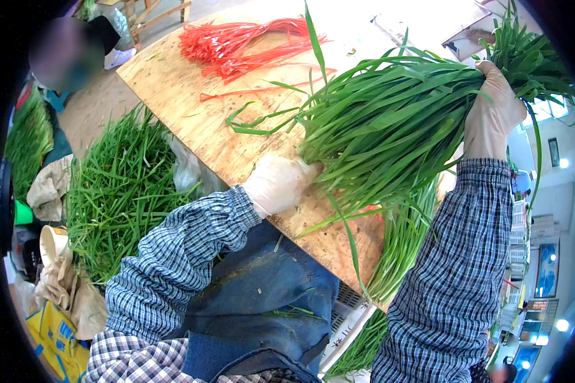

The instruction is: The person sorts and cleans bunches of chives by hand, removing damaged leaves and dirt from the stalks before placing them into a white crate.

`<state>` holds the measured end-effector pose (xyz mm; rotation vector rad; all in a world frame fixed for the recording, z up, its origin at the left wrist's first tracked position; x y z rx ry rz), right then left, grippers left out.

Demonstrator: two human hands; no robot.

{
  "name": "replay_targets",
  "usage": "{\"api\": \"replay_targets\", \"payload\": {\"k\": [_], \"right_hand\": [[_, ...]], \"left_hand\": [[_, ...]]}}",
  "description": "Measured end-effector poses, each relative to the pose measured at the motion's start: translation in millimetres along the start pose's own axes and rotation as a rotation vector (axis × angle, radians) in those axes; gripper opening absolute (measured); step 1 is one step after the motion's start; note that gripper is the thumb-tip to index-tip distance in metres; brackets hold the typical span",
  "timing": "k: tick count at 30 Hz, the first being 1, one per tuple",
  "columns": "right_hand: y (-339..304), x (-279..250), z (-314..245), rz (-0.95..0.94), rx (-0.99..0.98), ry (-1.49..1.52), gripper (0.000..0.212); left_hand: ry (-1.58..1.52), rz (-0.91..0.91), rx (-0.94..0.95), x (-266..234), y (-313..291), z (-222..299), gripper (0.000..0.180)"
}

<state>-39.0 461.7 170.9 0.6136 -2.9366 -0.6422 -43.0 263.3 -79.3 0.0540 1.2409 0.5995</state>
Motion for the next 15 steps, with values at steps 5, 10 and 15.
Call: {"api": "replay_targets", "payload": {"k": [5, 10, 15], "right_hand": [[27, -27, 7, -0.085, 0.097, -0.102, 0.019], [13, -56, -41, -0.213, -0.031, -0.045, 0.024], [9, -59, -75, -0.241, -0.070, -0.040, 0.026]], "left_hand": [[-0.060, 0.029, -0.071, -8, -26, 3, 0.014], [0.024, 0.274, -0.108, -54, -156, -18, 0.005], [0.609, -0.188, -0.554, -102, -252, -52, 0.044]]}}
Point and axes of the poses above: each hand's wrist, its own y-axis towards the middle knuckle, its own x-axis out of the palm, z = x × y, the point moved 8 cm from there along y, towards the middle knuckle, and after that the axes turned 11 degrees about x, right-handed, at the moved point
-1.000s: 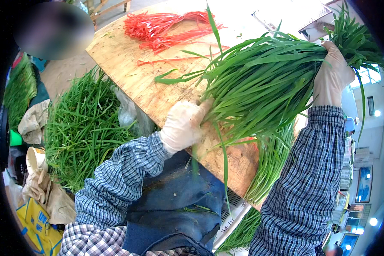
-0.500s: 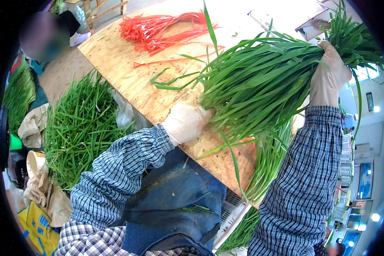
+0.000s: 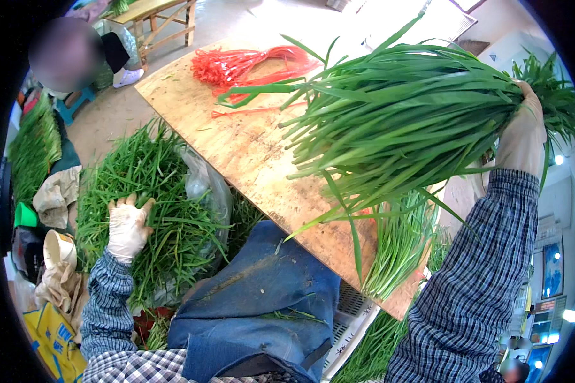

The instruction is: The person sorts and cleans bunches of chives by hand, removing damaged leaves and dirt from the stalks before placing them into a white crate.

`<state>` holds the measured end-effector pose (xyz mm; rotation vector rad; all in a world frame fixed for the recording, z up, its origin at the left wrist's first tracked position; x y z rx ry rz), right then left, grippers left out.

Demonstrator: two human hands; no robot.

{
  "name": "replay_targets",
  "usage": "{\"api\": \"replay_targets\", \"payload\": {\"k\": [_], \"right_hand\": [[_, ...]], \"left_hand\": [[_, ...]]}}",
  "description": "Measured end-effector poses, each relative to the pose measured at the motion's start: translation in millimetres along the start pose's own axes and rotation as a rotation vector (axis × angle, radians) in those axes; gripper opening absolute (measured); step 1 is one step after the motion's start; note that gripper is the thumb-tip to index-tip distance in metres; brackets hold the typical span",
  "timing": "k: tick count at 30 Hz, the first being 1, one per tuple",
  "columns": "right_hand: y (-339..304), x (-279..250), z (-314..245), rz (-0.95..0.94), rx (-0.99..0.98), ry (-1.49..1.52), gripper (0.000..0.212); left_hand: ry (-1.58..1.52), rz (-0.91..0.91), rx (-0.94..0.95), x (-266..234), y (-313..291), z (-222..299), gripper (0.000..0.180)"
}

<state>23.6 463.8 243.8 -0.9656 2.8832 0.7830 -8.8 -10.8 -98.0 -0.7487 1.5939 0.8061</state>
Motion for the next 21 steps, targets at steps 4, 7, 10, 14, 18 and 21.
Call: {"api": "replay_targets", "payload": {"k": [4, 7, 10, 14, 18, 21], "right_hand": [[4, 13, -25, -0.108, -0.076, 0.170, 0.024], [-20, 29, -19, 0.104, 0.138, 0.120, 0.023], [-53, 43, -46, 0.172, 0.113, 0.109, 0.020], [-52, 44, -64, 0.158, 0.165, 0.275, 0.014], [-52, 46, -57, 0.159, 0.155, 0.285, 0.017], [-45, 47, -65, 0.046, 0.074, 0.285, 0.019]], "left_hand": [[-0.360, 0.643, 0.391, -100, 2, 66, 0.059], [-0.517, 0.696, 0.550, -133, 25, 123, 0.058], [-0.404, 0.676, 0.476, -147, 53, 145, 0.055], [-0.328, 0.697, 0.371, -134, 76, 148, 0.045], [-0.371, 0.807, 0.362, -131, 73, 142, 0.044], [-0.314, 0.895, 0.310, -142, 69, 138, 0.035]]}}
Point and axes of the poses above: each hand's wrist, its own y-axis towards the middle knuckle, its own x-axis out of the palm, z = x × y, the point moved 8 cm from there along y, towards the middle knuckle, and after that the axes turned 11 degrees about x, right-handed, at the moved point
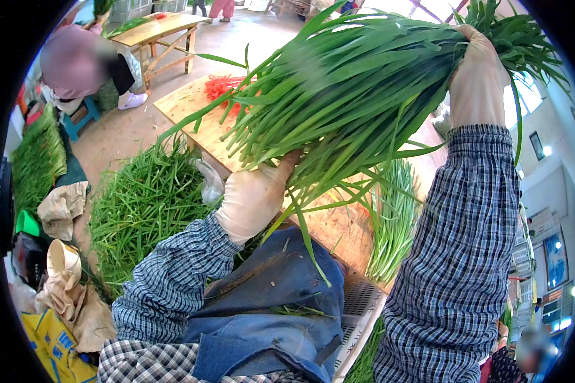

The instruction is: The person sorts and cleans bunches of chives by hand, removing damaged leaves and dirt from the stalks before placing them into a white crate.

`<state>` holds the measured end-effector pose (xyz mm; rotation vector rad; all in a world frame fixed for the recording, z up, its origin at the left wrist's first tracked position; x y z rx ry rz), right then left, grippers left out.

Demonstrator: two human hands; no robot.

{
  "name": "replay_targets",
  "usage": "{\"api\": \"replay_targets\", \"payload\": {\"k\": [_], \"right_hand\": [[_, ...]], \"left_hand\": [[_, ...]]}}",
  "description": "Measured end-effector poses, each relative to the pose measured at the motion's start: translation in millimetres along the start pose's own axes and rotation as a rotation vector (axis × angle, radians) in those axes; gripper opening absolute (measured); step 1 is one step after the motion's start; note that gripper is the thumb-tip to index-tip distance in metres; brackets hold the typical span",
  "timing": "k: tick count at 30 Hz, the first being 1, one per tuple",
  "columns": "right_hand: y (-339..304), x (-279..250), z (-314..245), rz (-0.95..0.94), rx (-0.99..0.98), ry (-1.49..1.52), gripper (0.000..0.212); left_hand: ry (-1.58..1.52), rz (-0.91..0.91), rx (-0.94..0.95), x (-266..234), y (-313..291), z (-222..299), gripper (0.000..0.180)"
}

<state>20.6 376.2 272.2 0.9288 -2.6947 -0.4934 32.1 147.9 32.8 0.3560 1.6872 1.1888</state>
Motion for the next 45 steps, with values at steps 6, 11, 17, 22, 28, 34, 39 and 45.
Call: {"api": "replay_targets", "payload": {"k": [6, 11, 17, 22, 28, 34, 39, 45], "right_hand": [[32, -18, -11, 0.045, 0.049, 0.121, 0.015], [93, -49, -12, 0.009, 0.181, 0.211, 0.013], [18, -41, -13, 0.128, 0.033, 0.117, 0.015], [12, -27, -8, -0.118, 0.028, 0.210, 0.013], [-52, -8, -13, -0.062, 0.004, 0.031, 0.019], [-18, -18, 17, -0.134, 0.040, 0.135, 0.013], [-9, -34, 4, -0.036, 0.082, 0.099, 0.015], [-28, -37, 28, -0.007, 0.094, 0.052, 0.022]], "left_hand": [[-0.079, -0.236, -0.152, 15, -16, -9, 0.019], [0.098, -0.374, -0.297, -22, -161, -104, 0.008], [0.054, -0.401, -0.302, -57, -149, -103, 0.034], [-0.466, 0.257, -0.166, -81, -36, -29, 0.021], [-0.448, 0.428, -0.445, -55, -15, -32, 0.016], [-0.656, 0.406, -0.419, -54, -30, -38, 0.007], [-0.297, 0.234, -0.393, -81, -89, -66, 0.006], [0.016, -0.187, -0.336, -77, -126, -76, 0.022]]}}
Point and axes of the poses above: each hand's wrist, its own y-axis towards the middle knuckle, its own x-axis out of the palm, z = x × y, the point moved 8 cm from there along y, towards the middle knuckle, and after that the axes turned 11 degrees about x, right-handed, at the moved point
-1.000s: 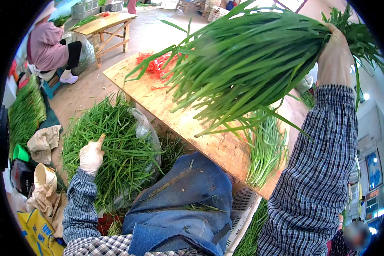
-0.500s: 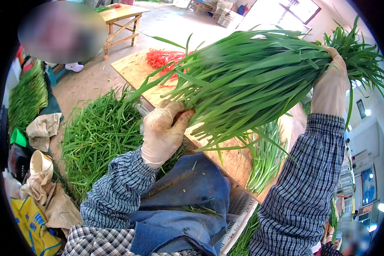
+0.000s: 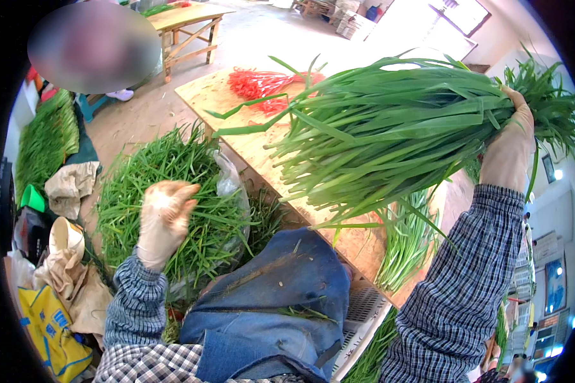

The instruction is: The person sorts and cleans bunches of chives by hand, removing damaged leaves and dirt from the stalks before placing them into a white crate.

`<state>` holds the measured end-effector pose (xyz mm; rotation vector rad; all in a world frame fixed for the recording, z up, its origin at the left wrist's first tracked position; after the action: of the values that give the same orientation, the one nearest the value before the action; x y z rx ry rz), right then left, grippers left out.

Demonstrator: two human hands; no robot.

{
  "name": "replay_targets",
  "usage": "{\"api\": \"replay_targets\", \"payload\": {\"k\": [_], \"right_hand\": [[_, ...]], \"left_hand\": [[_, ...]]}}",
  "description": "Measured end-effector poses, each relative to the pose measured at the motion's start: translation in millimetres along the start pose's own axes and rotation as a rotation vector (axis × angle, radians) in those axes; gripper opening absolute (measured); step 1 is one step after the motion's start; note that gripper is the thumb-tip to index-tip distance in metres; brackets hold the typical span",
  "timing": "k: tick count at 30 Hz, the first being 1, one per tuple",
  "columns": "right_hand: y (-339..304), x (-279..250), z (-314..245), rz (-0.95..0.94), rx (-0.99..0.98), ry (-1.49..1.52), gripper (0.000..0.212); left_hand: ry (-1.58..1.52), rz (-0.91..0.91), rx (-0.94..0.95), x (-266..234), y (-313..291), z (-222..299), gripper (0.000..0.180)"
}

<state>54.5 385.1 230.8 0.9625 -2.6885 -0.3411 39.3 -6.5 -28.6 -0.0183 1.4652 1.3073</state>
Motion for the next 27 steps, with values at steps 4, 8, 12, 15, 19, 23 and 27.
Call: {"api": "replay_targets", "payload": {"k": [4, 8, 12, 15, 19, 23, 27], "right_hand": [[-8, 8, -8, -0.120, -0.123, -0.109, 0.025], [-36, 17, -18, -0.084, -0.230, -0.274, 0.025], [-38, 16, -17, -0.044, -0.177, -0.211, 0.026], [-40, 15, -7, -0.089, -0.241, -0.248, 0.027], [-35, 12, -8, -0.130, -0.259, -0.307, 0.029], [-28, 8, -8, -0.147, -0.286, -0.330, 0.030], [-31, 13, -3, -0.155, -0.250, -0.298, 0.031]], "left_hand": [[-0.553, 0.234, 0.155, -10, 59, 69, 0.017], [-0.557, 0.320, -0.013, 18, 79, 82, 0.016], [-0.601, 0.307, -0.140, 36, 80, 77, 0.020], [-0.512, 0.374, -0.155, 37, 75, 72, 0.028], [-0.401, 0.483, -0.064, 24, 81, 76, 0.046], [-1.061, 0.239, -0.303, 68, 84, 74, 0.063], [-1.794, 0.050, -0.430, 83, 87, 79, 0.061]]}}
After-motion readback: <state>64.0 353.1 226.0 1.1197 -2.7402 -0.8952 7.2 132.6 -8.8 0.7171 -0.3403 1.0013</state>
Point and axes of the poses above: each hand's wrist, its own y-axis towards the middle knuckle, its own x-axis out of the palm, z = x × y, the point moved 8 cm from there along y, towards the middle knuckle, and after that the axes turned 11 degrees about x, right-handed, at the moved point
